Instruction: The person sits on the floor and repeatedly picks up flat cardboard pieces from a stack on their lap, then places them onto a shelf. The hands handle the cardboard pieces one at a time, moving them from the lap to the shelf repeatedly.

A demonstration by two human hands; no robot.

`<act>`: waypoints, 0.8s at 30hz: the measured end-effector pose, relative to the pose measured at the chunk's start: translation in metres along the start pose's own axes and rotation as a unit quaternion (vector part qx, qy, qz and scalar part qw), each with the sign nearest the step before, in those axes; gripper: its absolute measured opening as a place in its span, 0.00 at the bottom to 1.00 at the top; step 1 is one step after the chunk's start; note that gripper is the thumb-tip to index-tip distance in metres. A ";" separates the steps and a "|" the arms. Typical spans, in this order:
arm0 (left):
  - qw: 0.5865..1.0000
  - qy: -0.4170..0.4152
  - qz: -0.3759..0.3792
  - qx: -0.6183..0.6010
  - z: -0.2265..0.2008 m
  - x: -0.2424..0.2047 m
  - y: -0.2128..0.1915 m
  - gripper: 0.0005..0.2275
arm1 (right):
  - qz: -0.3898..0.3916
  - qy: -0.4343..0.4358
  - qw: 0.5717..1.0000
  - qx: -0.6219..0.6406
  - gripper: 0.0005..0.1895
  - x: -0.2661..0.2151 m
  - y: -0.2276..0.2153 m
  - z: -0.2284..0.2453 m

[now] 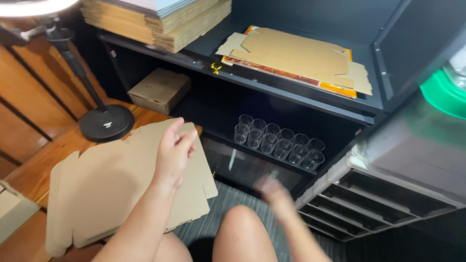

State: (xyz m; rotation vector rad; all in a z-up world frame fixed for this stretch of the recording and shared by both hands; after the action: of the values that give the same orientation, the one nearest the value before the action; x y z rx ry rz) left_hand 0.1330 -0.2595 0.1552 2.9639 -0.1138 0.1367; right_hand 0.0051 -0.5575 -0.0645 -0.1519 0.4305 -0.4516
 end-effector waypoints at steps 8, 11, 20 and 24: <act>0.989 -0.010 -0.122 -0.079 0.092 -0.047 -0.121 0.28 | 0.135 0.019 0.966 -0.219 0.30 -0.005 0.082 -0.053; 0.983 0.013 -0.171 -0.067 0.104 -0.053 -0.163 0.25 | 0.082 -0.049 0.938 -0.332 0.33 -0.015 0.084 -0.052; 0.965 0.063 -0.254 0.026 0.103 -0.070 -0.238 0.22 | 0.030 -0.264 0.853 -0.449 0.39 -0.079 0.105 -0.026; 0.953 0.104 -0.281 0.042 0.115 -0.067 -0.276 0.16 | 0.060 -0.323 0.796 -0.508 0.38 -0.124 0.123 0.006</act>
State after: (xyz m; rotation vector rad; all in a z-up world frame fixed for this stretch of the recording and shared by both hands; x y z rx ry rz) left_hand 0.0998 -0.0039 -0.0107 2.9029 0.7694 0.3767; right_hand -0.0451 -0.3914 -0.0423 -1.2873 -0.0450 0.0259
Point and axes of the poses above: each hand's wrist, its own x-axis towards the middle knuckle, its own y-axis out of the palm, z = x × y, the point moved 7 cm from there along x, towards the middle knuckle, and after that the axes turned 10 degrees about y, right-handed, at the moved point
